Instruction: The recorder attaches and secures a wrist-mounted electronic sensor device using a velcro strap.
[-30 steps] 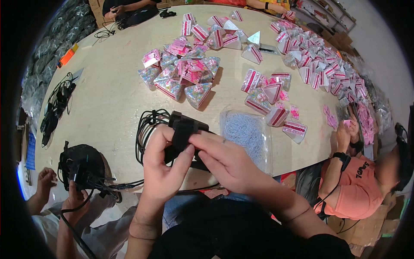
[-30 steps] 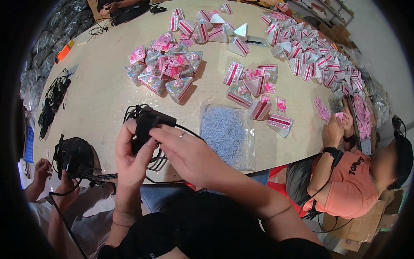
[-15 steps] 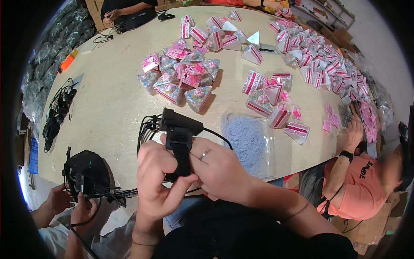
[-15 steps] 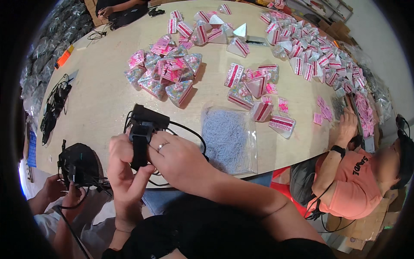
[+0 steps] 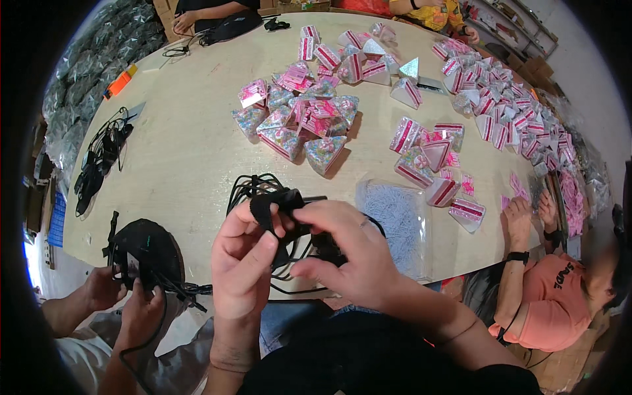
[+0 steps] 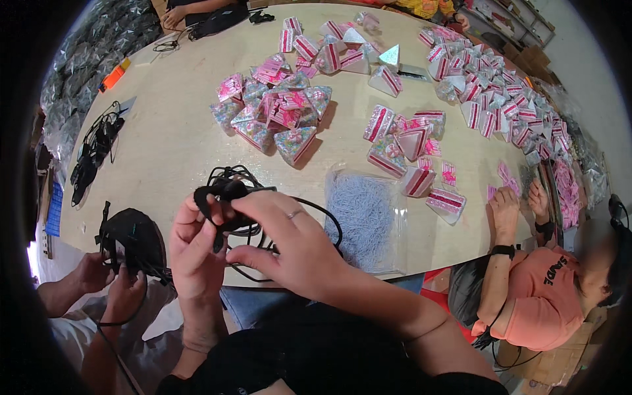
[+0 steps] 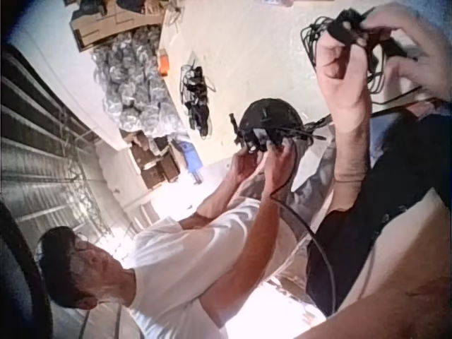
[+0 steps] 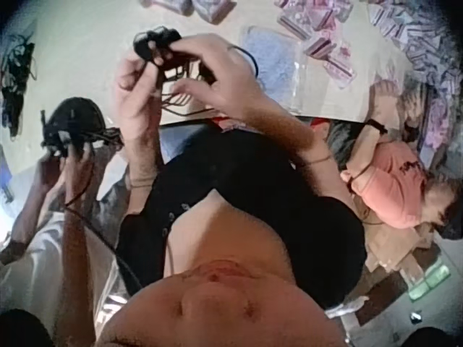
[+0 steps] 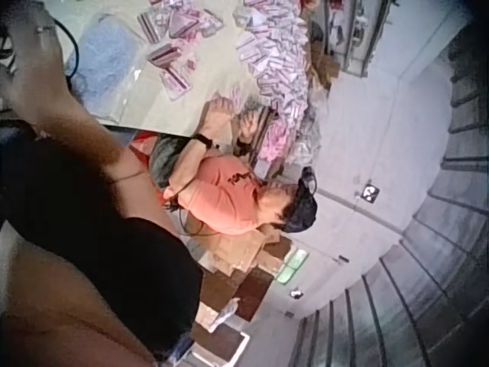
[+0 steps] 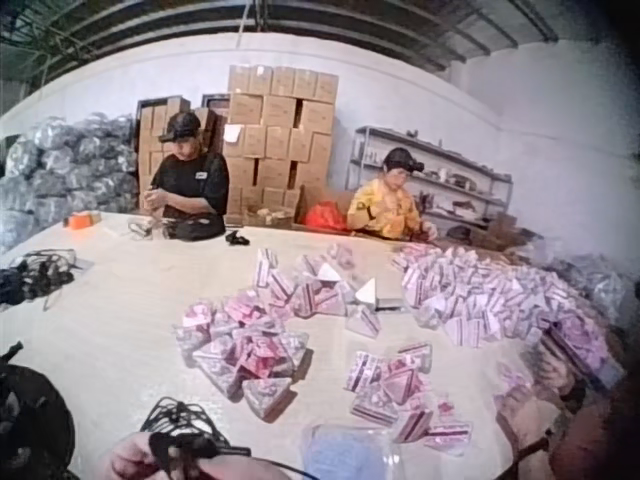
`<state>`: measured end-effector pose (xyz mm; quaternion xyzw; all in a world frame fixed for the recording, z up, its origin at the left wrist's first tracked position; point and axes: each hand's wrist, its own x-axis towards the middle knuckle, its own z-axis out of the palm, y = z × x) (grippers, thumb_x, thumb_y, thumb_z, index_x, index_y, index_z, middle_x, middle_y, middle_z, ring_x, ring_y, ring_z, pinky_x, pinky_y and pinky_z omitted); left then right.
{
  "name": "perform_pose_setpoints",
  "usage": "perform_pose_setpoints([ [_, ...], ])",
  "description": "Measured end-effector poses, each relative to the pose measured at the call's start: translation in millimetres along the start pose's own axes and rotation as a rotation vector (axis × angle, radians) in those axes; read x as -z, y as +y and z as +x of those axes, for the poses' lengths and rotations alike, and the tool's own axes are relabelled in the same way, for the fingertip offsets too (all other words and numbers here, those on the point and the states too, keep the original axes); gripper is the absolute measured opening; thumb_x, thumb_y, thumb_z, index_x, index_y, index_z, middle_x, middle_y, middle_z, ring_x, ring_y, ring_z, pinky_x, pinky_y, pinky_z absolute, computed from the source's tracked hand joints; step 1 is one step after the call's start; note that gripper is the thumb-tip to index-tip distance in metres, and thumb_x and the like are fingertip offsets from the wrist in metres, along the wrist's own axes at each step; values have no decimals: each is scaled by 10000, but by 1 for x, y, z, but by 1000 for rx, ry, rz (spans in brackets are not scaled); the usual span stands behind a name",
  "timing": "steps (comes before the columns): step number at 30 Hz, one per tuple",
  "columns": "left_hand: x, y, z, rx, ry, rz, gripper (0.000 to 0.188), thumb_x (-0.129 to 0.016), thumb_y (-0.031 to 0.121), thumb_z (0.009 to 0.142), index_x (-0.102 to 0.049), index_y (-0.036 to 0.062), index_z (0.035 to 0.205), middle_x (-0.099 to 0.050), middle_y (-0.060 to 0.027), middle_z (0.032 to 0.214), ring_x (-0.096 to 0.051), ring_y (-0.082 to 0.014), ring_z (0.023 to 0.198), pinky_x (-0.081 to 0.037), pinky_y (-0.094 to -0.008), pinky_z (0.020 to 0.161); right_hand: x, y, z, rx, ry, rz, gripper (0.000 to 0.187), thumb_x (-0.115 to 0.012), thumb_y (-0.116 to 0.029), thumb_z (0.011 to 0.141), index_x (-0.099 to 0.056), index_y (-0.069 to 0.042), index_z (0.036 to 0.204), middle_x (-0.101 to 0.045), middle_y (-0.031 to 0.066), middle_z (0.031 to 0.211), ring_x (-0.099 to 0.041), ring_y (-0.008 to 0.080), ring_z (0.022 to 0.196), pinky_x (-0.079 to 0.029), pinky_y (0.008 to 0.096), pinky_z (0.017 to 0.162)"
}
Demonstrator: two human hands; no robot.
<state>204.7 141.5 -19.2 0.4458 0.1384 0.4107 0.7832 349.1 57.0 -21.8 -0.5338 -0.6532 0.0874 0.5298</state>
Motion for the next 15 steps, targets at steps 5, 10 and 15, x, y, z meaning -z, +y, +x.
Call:
perform_pose_setpoints([
  [5,2,-3,-3,-101,20,76,456,-646,-56,778,-493,-5,1204,-574,-70,990,-552,-177,1023,-408,-317,944,14,-19,1,-464,-211,179,380,-762,-358,759,-571,-37,828,-588,96,713,-584,244,620,-458,330,556],
  [10,-7,-6,-4,-46,3,34,387,-584,-3,859,-477,-32,1230,-612,-95,986,-588,-201,1031,-453,-340,928,2,-23,9,-707,-324,327,385,-658,-367,857,-538,-28,721,-557,101,610,-577,280,559,-426,357,502],
  [15,14,-11,1,-6,46,-39,311,-524,91,937,-505,-29,1223,-616,-93,952,-627,-223,976,-506,-337,866,-6,-13,0,-125,-220,-38,277,-644,-240,845,-515,-65,673,-537,83,607,-574,264,559,-434,372,500],
])
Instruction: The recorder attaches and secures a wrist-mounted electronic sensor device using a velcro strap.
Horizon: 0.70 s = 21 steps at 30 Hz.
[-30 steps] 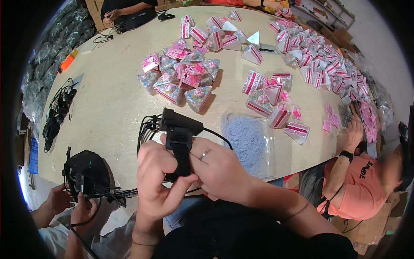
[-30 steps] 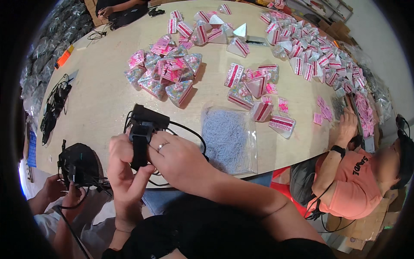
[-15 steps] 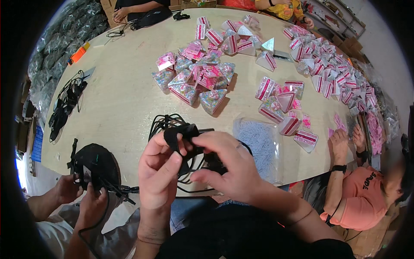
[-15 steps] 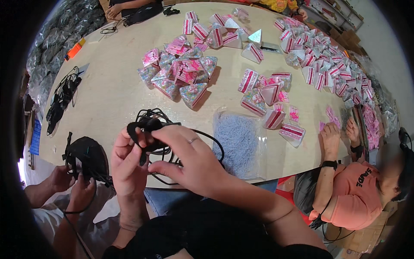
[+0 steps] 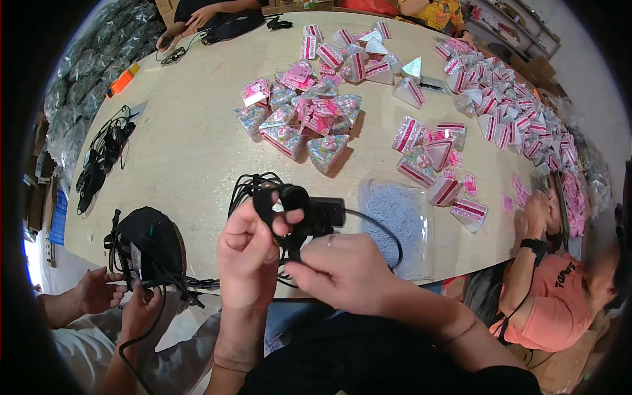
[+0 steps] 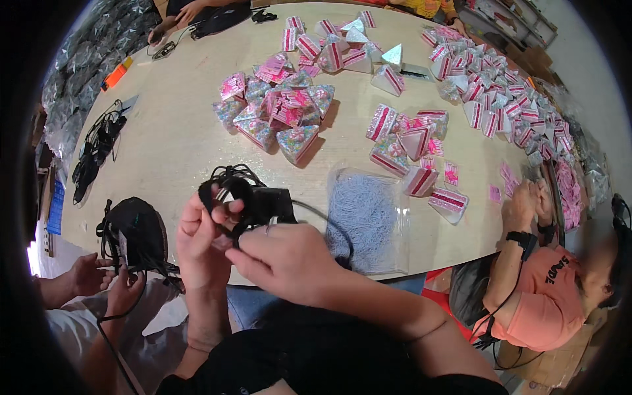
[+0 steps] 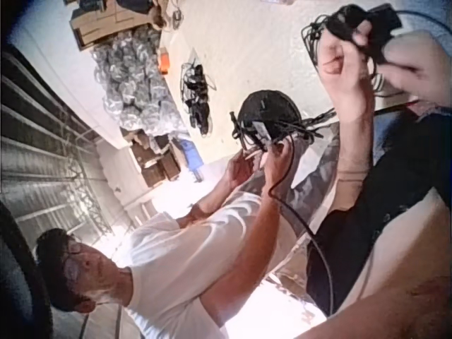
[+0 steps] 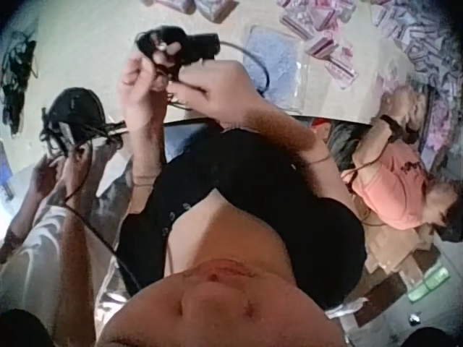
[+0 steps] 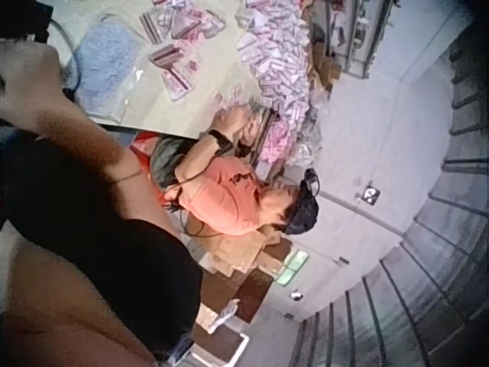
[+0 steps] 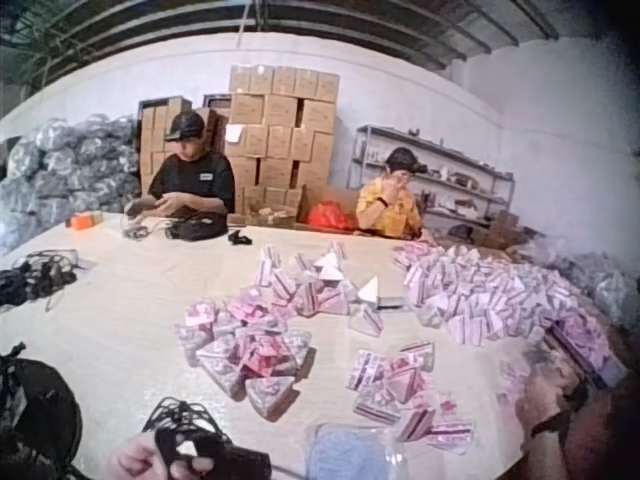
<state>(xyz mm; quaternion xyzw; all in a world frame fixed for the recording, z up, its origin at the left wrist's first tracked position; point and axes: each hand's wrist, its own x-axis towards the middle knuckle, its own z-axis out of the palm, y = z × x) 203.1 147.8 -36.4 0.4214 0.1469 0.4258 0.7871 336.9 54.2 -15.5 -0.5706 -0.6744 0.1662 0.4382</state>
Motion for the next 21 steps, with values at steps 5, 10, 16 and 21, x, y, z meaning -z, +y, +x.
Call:
perform_pose_setpoints([
  [5,7,9,14,49,99,-389,282,-484,110,967,-514,-21,1215,-557,-29,872,-594,-132,720,-554,-348,764,0,-3,-7,277,43,-119,272,-744,-142,711,-495,-92,615,-455,33,562,-504,211,500,-388,330,434],
  [10,1,14,7,36,78,-273,297,-482,138,975,-508,-29,1219,-555,-13,879,-547,-91,706,-519,-285,734,11,-10,-7,-66,-48,71,127,-664,-181,836,-619,-70,795,-587,49,667,-602,206,615,-464,289,533],
  [16,-12,11,-8,-131,30,132,250,-465,66,942,-539,-40,1156,-560,-52,919,-513,-110,805,-418,-255,811,14,-8,2,-65,116,373,224,-535,13,894,-595,21,1109,-625,143,1021,-625,202,914,-486,288,794],
  [21,-12,12,-7,-376,-166,767,229,-577,-32,767,-602,32,986,-356,-110,1069,-383,-210,969,-353,-342,916,-1,5,-2,-24,132,482,289,-482,67,881,-569,37,1155,-581,164,1154,-591,264,1026,-452,292,880],
])
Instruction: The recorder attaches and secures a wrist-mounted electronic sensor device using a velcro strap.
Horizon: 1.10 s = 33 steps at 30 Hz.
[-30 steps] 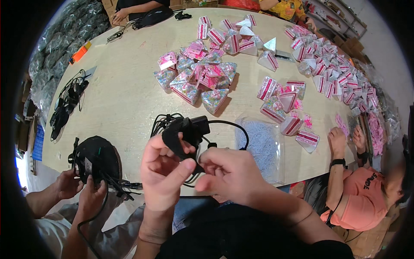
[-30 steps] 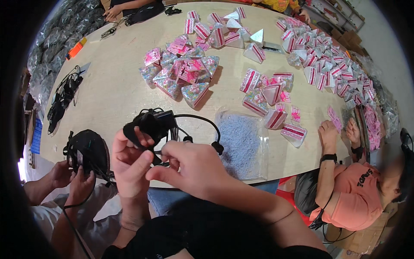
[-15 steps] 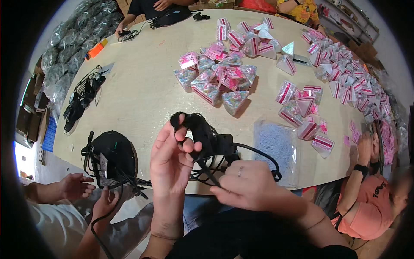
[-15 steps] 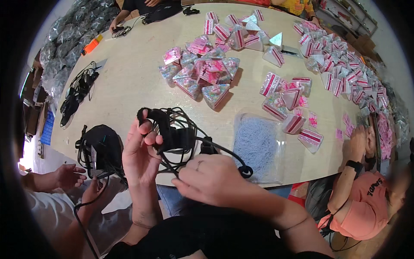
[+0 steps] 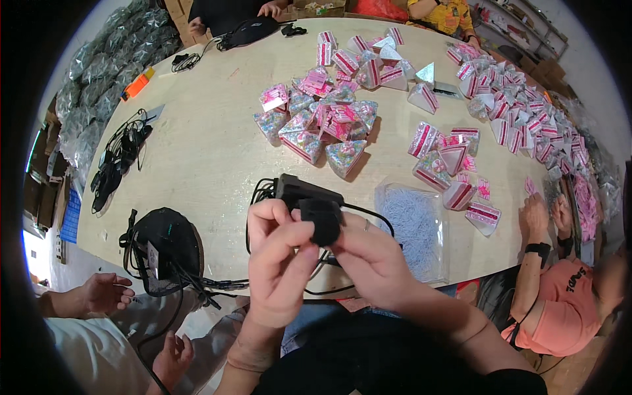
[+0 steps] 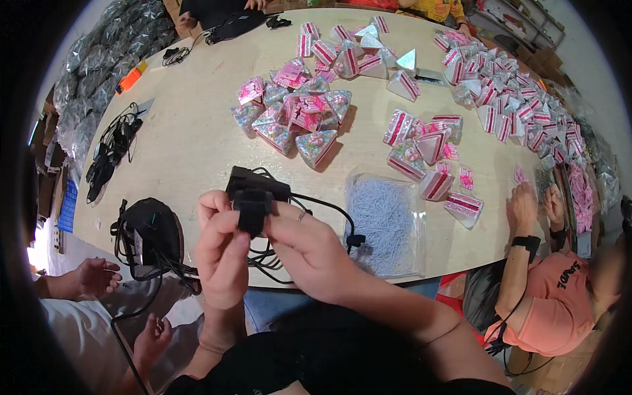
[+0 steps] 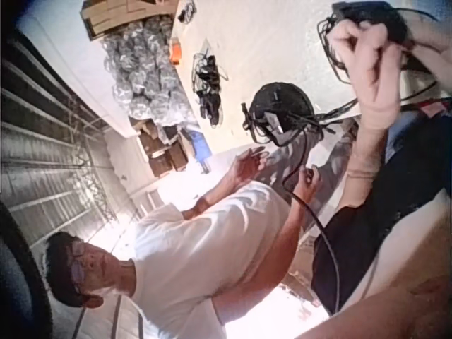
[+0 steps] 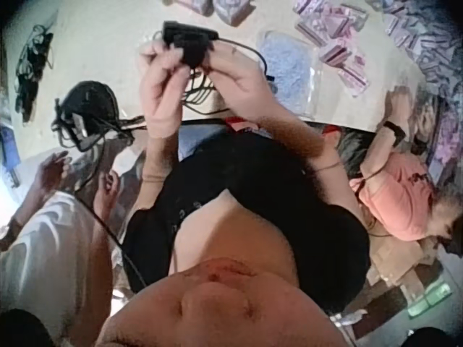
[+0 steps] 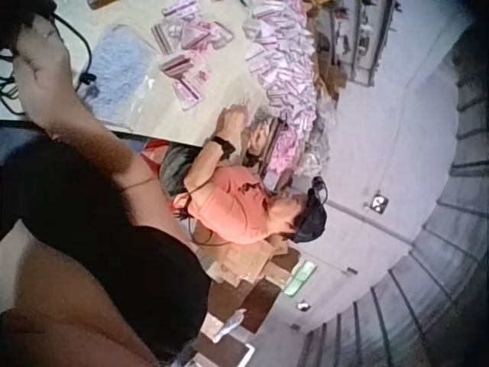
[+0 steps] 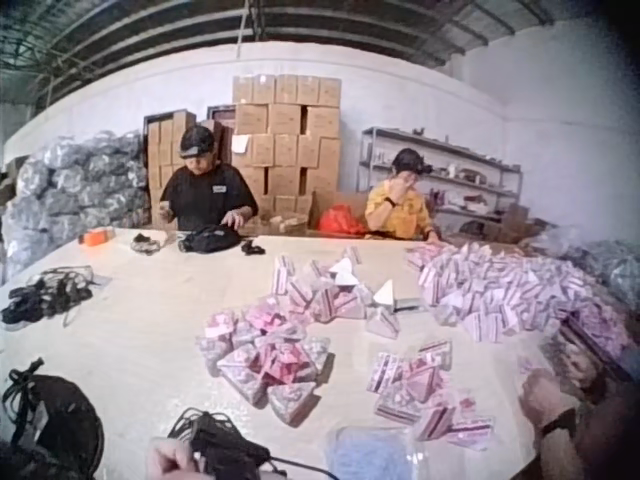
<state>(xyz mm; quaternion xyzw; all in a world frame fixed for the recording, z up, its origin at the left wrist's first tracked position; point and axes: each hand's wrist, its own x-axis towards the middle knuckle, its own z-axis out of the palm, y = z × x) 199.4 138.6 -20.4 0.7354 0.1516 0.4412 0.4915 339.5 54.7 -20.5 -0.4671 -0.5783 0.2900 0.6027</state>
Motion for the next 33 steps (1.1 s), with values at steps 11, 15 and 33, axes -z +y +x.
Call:
perform_pose_setpoints([
  [11,-22,23,-18,-177,-53,237,249,-696,-2,722,-631,93,942,-204,-190,1346,-322,-381,1266,-306,-431,1041,0,3,20,349,-53,-433,527,-585,-107,828,-511,-128,1349,-445,159,1403,-634,283,1022,-548,310,784],
  [15,-17,9,-24,-148,-14,300,193,-700,74,762,-614,74,935,-272,-187,1296,-341,-371,1256,-304,-440,1045,5,-1,23,346,-84,-449,716,-601,-62,830,-302,-140,1476,-360,225,1453,-564,297,1175,-508,300,867],
  [33,-35,-12,-37,-237,-12,81,79,-654,111,831,-621,62,884,-285,-159,1230,-432,-261,1063,-409,-336,842,2,4,20,74,-166,713,782,-531,-97,946,0,-187,1513,83,73,1580,-118,255,1444,-246,335,1109],
])
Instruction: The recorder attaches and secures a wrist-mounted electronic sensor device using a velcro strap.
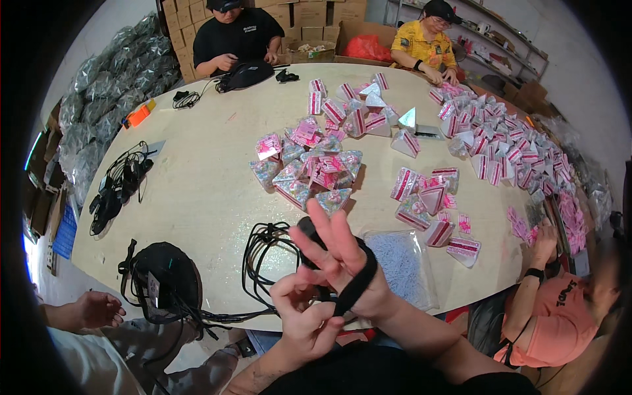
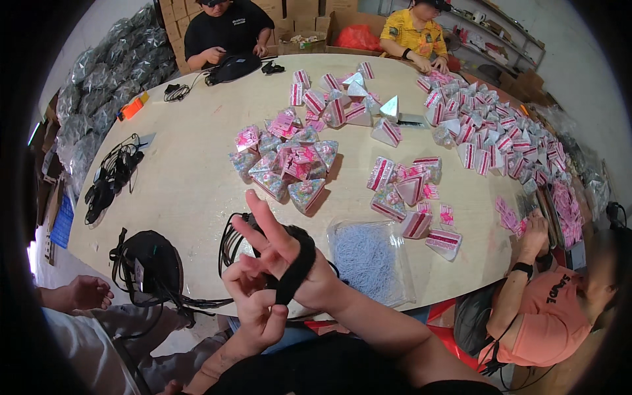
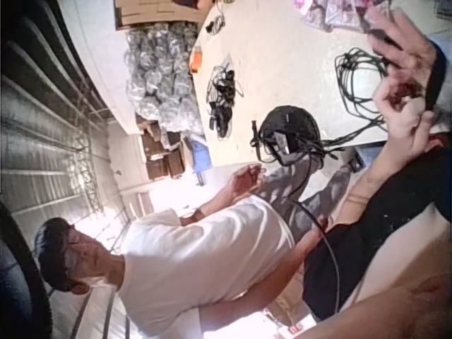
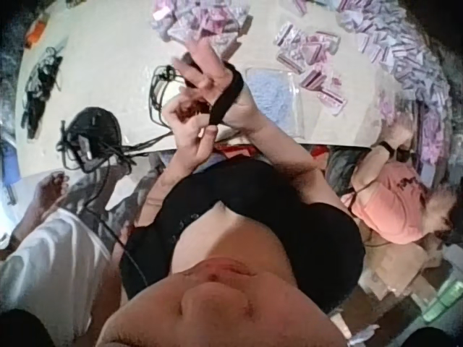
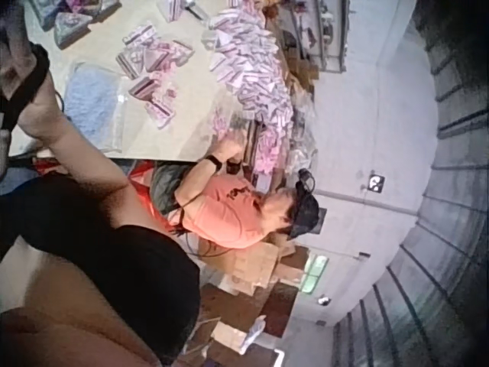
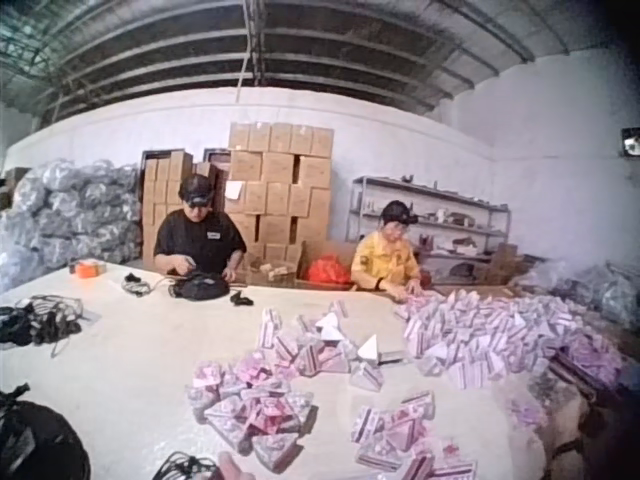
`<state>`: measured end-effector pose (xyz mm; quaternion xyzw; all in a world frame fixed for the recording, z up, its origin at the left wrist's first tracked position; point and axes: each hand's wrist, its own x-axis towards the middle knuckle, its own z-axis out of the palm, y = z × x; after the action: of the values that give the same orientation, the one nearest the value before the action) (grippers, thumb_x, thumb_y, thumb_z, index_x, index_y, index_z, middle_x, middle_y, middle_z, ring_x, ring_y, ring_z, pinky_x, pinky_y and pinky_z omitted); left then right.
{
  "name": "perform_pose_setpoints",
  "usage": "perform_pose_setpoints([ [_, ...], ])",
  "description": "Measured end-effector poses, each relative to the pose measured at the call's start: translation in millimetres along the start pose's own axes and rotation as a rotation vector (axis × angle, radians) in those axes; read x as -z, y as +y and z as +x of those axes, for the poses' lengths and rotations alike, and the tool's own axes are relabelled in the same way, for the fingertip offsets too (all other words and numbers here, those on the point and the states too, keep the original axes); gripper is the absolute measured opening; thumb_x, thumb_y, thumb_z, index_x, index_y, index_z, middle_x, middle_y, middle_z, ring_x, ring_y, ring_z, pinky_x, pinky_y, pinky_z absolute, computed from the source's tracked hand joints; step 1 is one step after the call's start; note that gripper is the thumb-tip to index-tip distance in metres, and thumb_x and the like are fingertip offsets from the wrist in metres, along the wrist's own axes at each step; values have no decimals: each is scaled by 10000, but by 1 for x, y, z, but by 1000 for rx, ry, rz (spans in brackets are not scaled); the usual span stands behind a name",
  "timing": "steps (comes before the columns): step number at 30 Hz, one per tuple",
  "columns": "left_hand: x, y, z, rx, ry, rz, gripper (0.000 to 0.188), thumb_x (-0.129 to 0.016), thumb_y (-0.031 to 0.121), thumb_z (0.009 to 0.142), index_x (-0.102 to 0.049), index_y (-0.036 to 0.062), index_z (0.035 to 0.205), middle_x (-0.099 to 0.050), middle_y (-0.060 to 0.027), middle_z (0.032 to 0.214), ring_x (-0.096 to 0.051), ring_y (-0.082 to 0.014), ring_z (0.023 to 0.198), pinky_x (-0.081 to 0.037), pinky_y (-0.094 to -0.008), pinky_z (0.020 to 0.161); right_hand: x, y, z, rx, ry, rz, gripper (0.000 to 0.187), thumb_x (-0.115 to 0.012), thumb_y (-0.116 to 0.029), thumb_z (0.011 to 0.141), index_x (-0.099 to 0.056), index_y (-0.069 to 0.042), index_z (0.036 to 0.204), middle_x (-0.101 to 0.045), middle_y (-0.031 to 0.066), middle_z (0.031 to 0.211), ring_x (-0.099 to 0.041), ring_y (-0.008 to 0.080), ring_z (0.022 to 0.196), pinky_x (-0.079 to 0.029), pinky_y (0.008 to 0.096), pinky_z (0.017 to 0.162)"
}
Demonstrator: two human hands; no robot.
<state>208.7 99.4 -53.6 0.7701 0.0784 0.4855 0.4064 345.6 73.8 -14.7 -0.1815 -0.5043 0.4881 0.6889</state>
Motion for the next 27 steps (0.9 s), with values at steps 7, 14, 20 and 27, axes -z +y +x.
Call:
perform_pose_setpoints([
  [7,3,-2,-4,126,65,127,139,-550,206,927,-575,80,980,-246,-147,1283,-379,-252,1136,-324,-378,968,-5,5,17,-39,8,62,824,-514,-343,959,81,-161,1500,-2,163,1569,-156,333,1424,-347,352,1052],
  [14,9,-15,4,68,45,198,113,-583,174,900,-598,63,912,-407,-136,1130,-467,-244,956,-416,-358,845,-5,-5,0,-147,93,230,523,-504,-149,970,-309,-69,1449,-176,110,1551,-233,213,1412,-336,279,1083],
  [20,8,-8,16,111,5,251,86,-609,98,836,-569,22,838,-477,-124,931,-485,-265,867,-416,-351,789,23,9,19,176,-80,-762,554,-539,-70,859,-426,-59,1401,-245,151,1533,-452,264,1285,-374,343,1029],
  [27,7,-7,22,43,48,266,245,-498,226,940,-569,10,849,-484,-136,1001,-453,-262,950,-370,-358,848,20,7,25,484,-212,-1353,438,-635,-74,790,-577,-85,1224,-548,152,1273,-583,295,1146,-504,398,902],
])
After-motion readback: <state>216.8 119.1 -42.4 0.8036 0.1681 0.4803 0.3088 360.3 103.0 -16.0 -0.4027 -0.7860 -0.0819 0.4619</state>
